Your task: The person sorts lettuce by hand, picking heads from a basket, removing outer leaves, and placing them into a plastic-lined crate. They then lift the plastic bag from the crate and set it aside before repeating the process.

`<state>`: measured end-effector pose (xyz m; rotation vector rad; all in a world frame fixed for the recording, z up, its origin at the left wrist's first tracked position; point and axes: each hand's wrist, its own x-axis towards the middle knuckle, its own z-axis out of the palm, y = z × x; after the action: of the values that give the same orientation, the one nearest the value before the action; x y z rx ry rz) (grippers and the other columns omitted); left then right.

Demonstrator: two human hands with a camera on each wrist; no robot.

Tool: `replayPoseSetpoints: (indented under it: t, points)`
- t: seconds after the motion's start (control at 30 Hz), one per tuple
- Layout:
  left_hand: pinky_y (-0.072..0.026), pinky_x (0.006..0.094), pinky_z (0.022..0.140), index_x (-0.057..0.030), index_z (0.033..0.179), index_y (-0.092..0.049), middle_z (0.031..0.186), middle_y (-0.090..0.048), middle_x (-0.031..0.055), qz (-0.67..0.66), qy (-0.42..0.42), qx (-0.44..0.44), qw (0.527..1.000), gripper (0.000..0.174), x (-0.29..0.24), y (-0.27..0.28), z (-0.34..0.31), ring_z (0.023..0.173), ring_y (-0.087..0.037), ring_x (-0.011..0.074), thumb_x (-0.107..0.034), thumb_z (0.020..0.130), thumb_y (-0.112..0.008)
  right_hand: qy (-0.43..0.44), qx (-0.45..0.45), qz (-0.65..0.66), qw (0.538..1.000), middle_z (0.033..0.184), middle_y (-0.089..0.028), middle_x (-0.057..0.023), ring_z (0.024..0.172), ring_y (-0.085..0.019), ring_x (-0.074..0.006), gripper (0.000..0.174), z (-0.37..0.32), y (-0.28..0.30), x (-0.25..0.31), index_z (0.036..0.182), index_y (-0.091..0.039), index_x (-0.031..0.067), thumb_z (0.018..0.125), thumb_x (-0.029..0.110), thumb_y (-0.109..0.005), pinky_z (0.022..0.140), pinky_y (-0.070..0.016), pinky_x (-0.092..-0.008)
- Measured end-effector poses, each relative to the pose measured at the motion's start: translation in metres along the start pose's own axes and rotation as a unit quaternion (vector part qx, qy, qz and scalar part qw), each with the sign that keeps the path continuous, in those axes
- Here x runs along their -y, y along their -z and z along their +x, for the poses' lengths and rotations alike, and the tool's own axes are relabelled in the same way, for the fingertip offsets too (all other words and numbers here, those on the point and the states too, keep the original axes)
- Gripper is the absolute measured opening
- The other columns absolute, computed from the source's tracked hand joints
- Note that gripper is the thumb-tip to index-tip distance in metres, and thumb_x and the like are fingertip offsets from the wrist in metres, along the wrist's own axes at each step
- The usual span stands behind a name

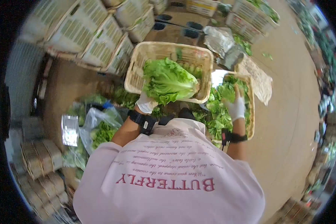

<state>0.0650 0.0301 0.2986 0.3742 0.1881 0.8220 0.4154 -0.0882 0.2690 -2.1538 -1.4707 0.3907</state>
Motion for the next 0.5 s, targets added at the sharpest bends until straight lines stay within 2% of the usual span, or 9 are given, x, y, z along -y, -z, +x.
replayPoseSetpoints:
  t: [0.03, 0.07, 0.1, 0.13, 0.27, 0.3, 0.43, 0.47, 0.5]
  points:
    - [-0.0468, 0.0431, 0.098, -0.0016, 0.132, -0.043, 0.128, -0.053, 0.0153, 0.081, -0.020, 0.003, 0.996, 0.051, -0.005, -0.012, -0.007, 0.115, -0.054, 0.0281, -0.038, 0.097, -0.046, 0.137, 0.030, 0.225, 0.964, 0.154, -0.020, -0.0153, 0.140, -0.025, -0.0299, 0.098, 0.000, -0.004, 0.040, 0.148, -0.024, 0.0091, 0.068, 0.027, -0.080, 0.110, -0.0286, -0.0398]
    - [-0.0487, 0.0417, 0.096, -0.0014, 0.131, -0.044, 0.126, -0.055, 0.0152, 0.163, -0.044, -0.003, 0.986, 0.049, -0.008, -0.016, -0.015, 0.114, -0.056, 0.0272, -0.037, 0.097, -0.047, 0.133, 0.111, 0.364, 0.915, 0.154, -0.020, -0.0158, 0.143, -0.017, -0.0293, 0.102, -0.013, 0.007, 0.098, 0.149, -0.018, 0.0084, 0.069, 0.022, -0.080, 0.113, -0.0208, -0.0423]
    - [-0.0523, 0.0367, 0.091, -0.0022, 0.127, -0.048, 0.122, -0.058, 0.0130, -0.064, 0.036, -0.026, 0.997, 0.041, -0.010, -0.012, -0.017, 0.108, -0.059, 0.0231, -0.029, 0.097, -0.048, 0.226, 0.110, 0.358, 0.899, 0.153, -0.022, -0.0165, 0.141, -0.021, -0.0293, 0.101, -0.015, 0.003, 0.137, 0.149, -0.018, 0.0077, 0.069, 0.022, -0.080, 0.112, -0.0235, -0.0437]
    - [-0.0449, 0.0414, 0.101, -0.0024, 0.136, -0.039, 0.135, -0.048, 0.0154, -0.022, 0.048, 0.008, 0.999, 0.040, -0.008, 0.004, -0.029, 0.118, -0.052, 0.0263, -0.019, 0.100, -0.041, 0.323, 0.113, 0.356, 0.869, 0.152, -0.024, -0.0171, 0.140, -0.026, -0.0293, 0.100, -0.012, -0.007, 0.165, 0.148, -0.019, 0.0070, 0.070, 0.022, -0.080, 0.111, -0.0263, -0.0451]
    - [-0.0367, 0.0449, 0.104, -0.0107, 0.148, -0.023, 0.151, -0.024, 0.0080, 0.146, 0.033, -0.201, 0.968, 0.066, -0.026, -0.003, -0.076, 0.136, -0.027, 0.0255, -0.047, 0.097, -0.044, 0.058, 0.267, 0.537, 0.798, 0.143, -0.038, -0.0137, 0.128, -0.040, -0.0270, 0.078, -0.003, -0.056, 0.165, 0.143, -0.030, 0.0060, 0.085, 0.048, -0.061, 0.107, -0.0348, -0.0422]
    - [-0.0279, 0.0470, 0.109, -0.0134, 0.150, -0.015, 0.155, -0.012, 0.0074, 0.277, -0.007, -0.155, 0.948, 0.078, -0.040, 0.000, -0.105, 0.141, -0.015, 0.0266, -0.060, 0.093, -0.040, 0.021, 0.293, 0.578, 0.761, 0.141, -0.040, -0.0127, 0.125, -0.043, -0.0256, 0.074, 0.002, -0.063, 0.160, 0.142, -0.032, 0.0056, 0.087, 0.049, -0.057, 0.104, -0.0382, -0.0403]
    - [-0.0181, 0.0432, 0.113, -0.0155, 0.150, 0.010, 0.156, -0.005, 0.0103, 0.440, -0.314, -0.168, 0.825, 0.101, -0.031, 0.038, -0.186, 0.142, -0.015, 0.0263, -0.042, 0.087, -0.064, 0.105, 0.451, 0.458, 0.758, 0.129, -0.052, -0.0119, 0.113, -0.053, -0.0232, 0.069, -0.010, -0.090, 0.222, 0.138, -0.038, 0.0047, 0.086, 0.043, -0.061, 0.095, -0.0461, -0.0361]
    - [-0.0170, 0.0422, 0.113, -0.0108, 0.150, 0.003, 0.155, -0.013, 0.0114, 0.329, -0.303, -0.135, 0.884, 0.101, -0.028, 0.008, -0.208, 0.140, -0.022, 0.0253, -0.028, 0.083, -0.071, 0.117, 0.490, 0.412, 0.759, 0.123, -0.056, -0.0117, 0.109, -0.056, -0.0227, 0.067, -0.018, -0.098, 0.237, 0.137, -0.040, 0.0045, 0.085, 0.038, -0.064, 0.092, -0.0478, -0.0355]
    - [-0.0209, 0.0415, 0.112, -0.0088, 0.150, -0.002, 0.152, -0.022, 0.0117, 0.329, -0.274, -0.146, 0.892, 0.098, -0.024, 0.000, -0.231, 0.136, -0.028, 0.0250, -0.019, 0.082, -0.071, 0.067, 0.518, 0.395, 0.756, 0.114, -0.061, -0.0091, 0.100, -0.059, -0.0183, 0.052, -0.049, -0.099, 0.283, 0.127, -0.049, 0.0024, 0.076, 0.005, -0.058, 0.090, -0.0473, -0.0301]
